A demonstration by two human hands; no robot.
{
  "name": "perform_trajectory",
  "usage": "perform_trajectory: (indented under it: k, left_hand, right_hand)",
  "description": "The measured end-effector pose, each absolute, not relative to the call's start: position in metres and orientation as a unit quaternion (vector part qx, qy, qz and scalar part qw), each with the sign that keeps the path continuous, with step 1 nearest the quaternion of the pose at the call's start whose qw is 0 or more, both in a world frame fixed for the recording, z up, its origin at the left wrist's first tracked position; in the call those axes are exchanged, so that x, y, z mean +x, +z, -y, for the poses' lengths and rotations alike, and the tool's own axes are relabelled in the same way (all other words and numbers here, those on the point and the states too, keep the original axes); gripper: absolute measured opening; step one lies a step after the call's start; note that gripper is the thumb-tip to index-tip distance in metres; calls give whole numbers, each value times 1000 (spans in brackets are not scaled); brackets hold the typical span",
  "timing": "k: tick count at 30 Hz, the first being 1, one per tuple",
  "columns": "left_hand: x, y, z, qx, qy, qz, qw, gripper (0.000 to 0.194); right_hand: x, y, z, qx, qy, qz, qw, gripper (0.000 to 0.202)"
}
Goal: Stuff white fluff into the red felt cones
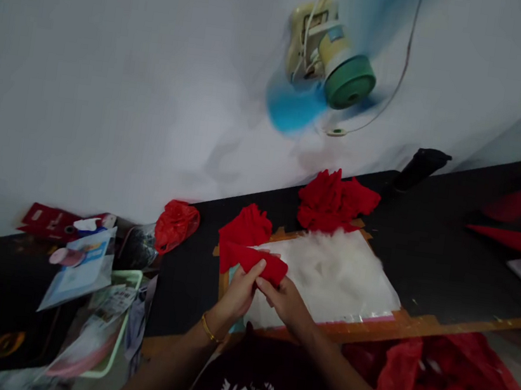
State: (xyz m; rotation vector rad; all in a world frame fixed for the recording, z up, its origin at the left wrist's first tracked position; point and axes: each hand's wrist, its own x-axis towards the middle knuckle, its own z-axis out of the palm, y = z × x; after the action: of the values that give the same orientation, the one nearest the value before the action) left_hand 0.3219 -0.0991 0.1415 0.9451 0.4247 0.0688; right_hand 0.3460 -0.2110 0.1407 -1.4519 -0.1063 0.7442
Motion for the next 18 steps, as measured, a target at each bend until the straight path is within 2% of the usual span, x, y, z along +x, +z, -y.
perform_trajectory:
  k: [4,8,15,18]
  left_hand:
    - [318,139,97,472,20,-263,841,46]
    - [312,139,97,475,-23,-294,829,55]
    - [318,146,72,379,49,-306,872,41]
    - [326,142,51,315,64,-349,881,45]
  right_hand:
    - [341,146,206,-517,354,-16,779,38]
    - [340,148,197,-436,406,-47,802,38]
    - [354,157,204,-499,445,22,743,41]
    - [364,152,220,-631,355,95,683,42]
